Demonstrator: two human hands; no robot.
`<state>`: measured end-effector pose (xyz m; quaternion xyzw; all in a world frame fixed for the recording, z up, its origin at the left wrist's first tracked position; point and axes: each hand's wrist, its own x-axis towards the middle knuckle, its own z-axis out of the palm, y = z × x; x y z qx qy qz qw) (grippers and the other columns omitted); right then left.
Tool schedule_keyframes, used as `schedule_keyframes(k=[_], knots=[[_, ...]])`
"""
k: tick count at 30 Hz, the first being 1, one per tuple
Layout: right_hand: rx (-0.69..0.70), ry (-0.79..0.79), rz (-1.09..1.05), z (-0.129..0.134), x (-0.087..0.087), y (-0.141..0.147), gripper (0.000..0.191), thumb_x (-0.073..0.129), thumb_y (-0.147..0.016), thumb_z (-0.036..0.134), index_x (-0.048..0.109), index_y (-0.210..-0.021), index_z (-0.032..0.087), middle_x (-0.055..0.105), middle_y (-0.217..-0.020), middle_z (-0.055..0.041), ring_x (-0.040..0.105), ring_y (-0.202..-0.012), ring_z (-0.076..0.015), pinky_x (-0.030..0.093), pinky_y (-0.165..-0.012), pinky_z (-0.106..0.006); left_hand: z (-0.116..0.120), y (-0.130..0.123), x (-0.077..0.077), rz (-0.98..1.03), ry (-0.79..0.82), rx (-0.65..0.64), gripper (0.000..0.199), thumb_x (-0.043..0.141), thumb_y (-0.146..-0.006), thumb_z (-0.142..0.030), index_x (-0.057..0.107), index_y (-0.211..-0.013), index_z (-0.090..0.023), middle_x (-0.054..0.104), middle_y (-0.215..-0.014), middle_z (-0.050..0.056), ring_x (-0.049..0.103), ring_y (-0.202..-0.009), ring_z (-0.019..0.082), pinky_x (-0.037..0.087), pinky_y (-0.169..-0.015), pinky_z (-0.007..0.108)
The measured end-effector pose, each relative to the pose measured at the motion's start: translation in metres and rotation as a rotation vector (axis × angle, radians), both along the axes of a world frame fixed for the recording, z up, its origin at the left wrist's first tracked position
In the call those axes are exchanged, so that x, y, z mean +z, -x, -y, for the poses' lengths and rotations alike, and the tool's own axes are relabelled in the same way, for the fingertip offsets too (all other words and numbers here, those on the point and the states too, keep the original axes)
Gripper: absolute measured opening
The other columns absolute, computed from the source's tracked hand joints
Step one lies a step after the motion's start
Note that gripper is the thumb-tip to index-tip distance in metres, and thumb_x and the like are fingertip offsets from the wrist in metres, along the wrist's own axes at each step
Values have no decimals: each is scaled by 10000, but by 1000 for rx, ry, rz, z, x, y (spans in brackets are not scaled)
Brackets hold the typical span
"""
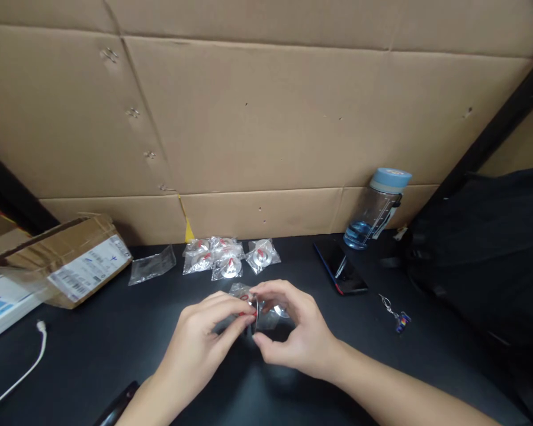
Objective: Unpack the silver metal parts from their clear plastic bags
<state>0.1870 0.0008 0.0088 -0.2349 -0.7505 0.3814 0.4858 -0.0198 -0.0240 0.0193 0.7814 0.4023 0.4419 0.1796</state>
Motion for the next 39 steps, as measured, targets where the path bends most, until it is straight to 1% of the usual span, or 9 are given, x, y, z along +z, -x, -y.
schedule_keyframes(k=[5, 8, 13, 20, 22, 25, 30, 36, 39], knots=[[-73, -121, 64, 3, 5, -1, 625, 772, -663, 79, 609, -1242, 249, 719, -1179, -37, 709, -1007, -205, 596, -897, -321, 4, -3, 5, -51, -167, 20, 140, 635, -949, -91, 685, -982, -218, 718, -882, 12, 672, -813, 168, 533, -733, 261], [-110, -134, 88, 5, 8, -1, 596, 769, -657, 84, 624, -1211, 249, 724, -1176, -34, 713, -974, -199, 597, -873, -313, 5, -3, 6, -95, -203, 35, 155, 612, -948, -69, 674, -984, -206, 707, -891, 26, 658, -816, 177, 532, -737, 279], [-135, -100, 95, 6, 7, 0, 582, 754, -654, 81, 622, -1195, 250, 727, -1146, -27, 712, -917, -188, 599, -843, -307, 5, -2, 5, -75, -162, -21, 177, 605, -955, -65, 700, -990, -211, 706, -929, 38, 669, -834, 175, 553, -737, 266], [-133, -92, 78, 7, 4, 1, 589, 778, -630, 89, 632, -1170, 276, 731, -1171, -23, 722, -957, -212, 609, -851, -316, 4, 2, 4, -33, -49, -40, 188, 651, -950, -109, 731, -1025, -261, 740, -957, 24, 718, -865, 181, 591, -759, 235], [-116, -80, 51, 5, 2, 2, 595, 779, -624, 90, 634, -1172, 273, 738, -1139, -31, 726, -940, -220, 622, -820, -313, 4, 2, 4, -31, -49, -53, 190, 641, -953, -110, 730, -1020, -263, 746, -952, 25, 724, -860, 183, 597, -762, 235], [-81, -84, -2, 3, -4, 3, 631, 777, -613, 82, 624, -1196, 271, 740, -1133, -44, 736, -911, -221, 637, -772, -300, 4, 0, 1, -3, -28, -9, 170, 646, -948, -138, 732, -1020, -266, 760, -953, 24, 739, -840, 180, 604, -756, 221], [-9, -72, -50, -1, -13, 3, 633, 800, -612, 75, 622, -1182, 286, 731, -1170, -52, 747, -875, -213, 643, -757, -291, 4, -4, -8, 99, 121, 70, 48, 683, -932, -236, 726, -930, -259, 772, -867, -9, 752, -780, 168, 604, -737, 196], [17, 18, -148, -3, -15, 4, 594, 759, -649, 23, 639, -1163, 294, 728, -1204, -74, 754, -960, -222, 631, -786, -270, 2, -7, -12, 113, 152, 26, 50, 682, -925, -233, 725, -911, -253, 782, -867, -8, 757, -772, 161, 604, -752, 188], [65, 62, -178, -6, -20, 1, 515, 823, -700, 109, 665, -1157, 286, 731, -1215, -101, 763, -946, -236, 633, -782, -283, 1, -5, -12, 75, 132, 24, 51, 677, -927, -232, 721, -912, -255, 780, -843, -12, 751, -722, 148, 599, -704, 166]])
